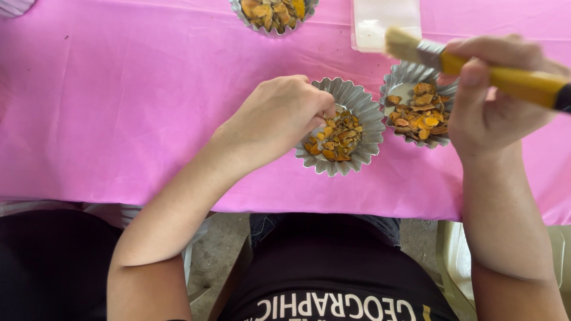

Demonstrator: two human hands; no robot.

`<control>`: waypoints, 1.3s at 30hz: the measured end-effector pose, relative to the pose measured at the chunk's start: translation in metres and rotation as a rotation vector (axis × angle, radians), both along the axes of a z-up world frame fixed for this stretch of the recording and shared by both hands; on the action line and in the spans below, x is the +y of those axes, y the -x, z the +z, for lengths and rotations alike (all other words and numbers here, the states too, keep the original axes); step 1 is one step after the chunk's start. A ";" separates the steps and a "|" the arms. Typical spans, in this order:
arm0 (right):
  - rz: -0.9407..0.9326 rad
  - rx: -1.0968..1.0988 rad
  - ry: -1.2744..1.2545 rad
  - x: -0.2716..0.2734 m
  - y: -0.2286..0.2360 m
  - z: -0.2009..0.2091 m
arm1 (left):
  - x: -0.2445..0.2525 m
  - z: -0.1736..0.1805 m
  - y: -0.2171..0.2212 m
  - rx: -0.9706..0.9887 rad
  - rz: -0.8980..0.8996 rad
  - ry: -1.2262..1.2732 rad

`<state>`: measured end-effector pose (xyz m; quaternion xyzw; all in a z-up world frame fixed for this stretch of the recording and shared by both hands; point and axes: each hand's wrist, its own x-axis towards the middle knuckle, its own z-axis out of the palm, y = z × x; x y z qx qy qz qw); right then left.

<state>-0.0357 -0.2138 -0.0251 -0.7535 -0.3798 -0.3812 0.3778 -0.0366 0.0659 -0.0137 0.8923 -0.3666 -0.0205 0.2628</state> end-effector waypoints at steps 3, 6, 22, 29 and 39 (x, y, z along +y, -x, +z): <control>0.048 -0.152 0.134 -0.006 -0.013 -0.014 | -0.002 -0.004 -0.007 0.102 0.057 0.057; 0.238 -0.248 0.130 -0.005 -0.019 -0.025 | 0.000 -0.008 -0.016 0.248 0.160 0.288; 0.341 -0.178 -0.079 0.015 -0.005 -0.034 | 0.003 -0.003 -0.015 0.582 0.315 0.525; 0.136 -0.118 0.054 0.004 -0.015 -0.047 | 0.004 -0.009 -0.016 0.546 0.260 0.583; 0.130 -0.008 0.017 0.008 -0.008 -0.040 | 0.005 -0.012 -0.018 0.548 0.257 0.634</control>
